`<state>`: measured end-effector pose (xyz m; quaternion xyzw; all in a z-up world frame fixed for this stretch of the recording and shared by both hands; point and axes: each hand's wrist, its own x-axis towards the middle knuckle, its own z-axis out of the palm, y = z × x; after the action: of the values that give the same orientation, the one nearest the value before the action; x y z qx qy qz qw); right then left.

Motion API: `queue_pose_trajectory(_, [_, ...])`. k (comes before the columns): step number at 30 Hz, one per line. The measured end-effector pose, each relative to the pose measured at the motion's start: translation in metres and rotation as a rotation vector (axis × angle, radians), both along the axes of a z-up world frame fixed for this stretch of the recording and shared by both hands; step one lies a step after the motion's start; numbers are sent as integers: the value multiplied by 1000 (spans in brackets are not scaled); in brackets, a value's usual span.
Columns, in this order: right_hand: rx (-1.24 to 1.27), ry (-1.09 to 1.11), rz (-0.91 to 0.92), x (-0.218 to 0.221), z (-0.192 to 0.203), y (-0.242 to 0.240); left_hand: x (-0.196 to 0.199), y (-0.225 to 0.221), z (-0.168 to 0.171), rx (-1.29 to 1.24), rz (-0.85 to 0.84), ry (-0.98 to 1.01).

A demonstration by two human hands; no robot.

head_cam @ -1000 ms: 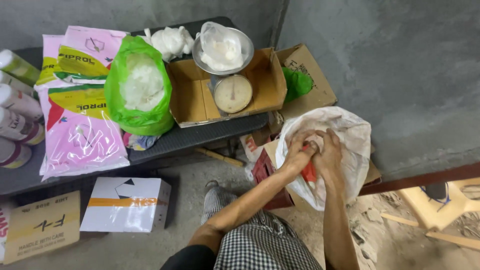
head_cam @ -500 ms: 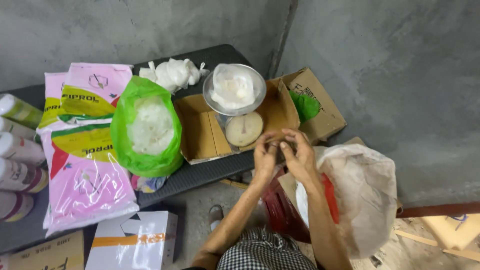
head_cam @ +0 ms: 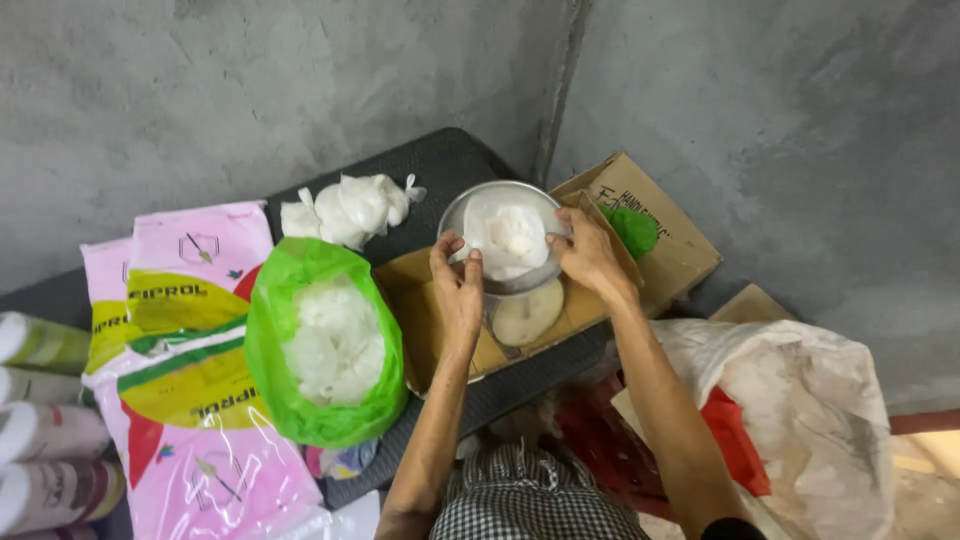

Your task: Measuring and bagging insecticide powder using a scale and a scoop.

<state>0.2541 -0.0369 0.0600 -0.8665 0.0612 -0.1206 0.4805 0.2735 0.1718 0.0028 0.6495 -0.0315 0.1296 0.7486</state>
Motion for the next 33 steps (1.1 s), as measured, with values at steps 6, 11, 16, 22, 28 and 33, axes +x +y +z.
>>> queue_pose_trajectory(6, [-247, 203, -20, 54, -13, -2, 42, 8, 15, 239, -63, 24])
queue_pose_trajectory(11, [-369, 193, 49, 75, -21, 0, 79, -5, -33, 105, -182, 80])
queue_pose_trajectory(16, [-277, 55, 80, 102, -11, 0, 100, 5, -14, -205, -217, 214])
queue_pose_trajectory(22, [-71, -48, 156, 109, 29, -2, 72, 9, 77, -416, -183, 193])
queue_pose_trajectory(28, [146, 19, 198, 99, 84, -1, 75, 11, 110, -399, -231, 82])
queue_pose_trajectory(33, [101, -154, 233, 104, 121, -18, 82, 23, 153, -372, -209, -56])
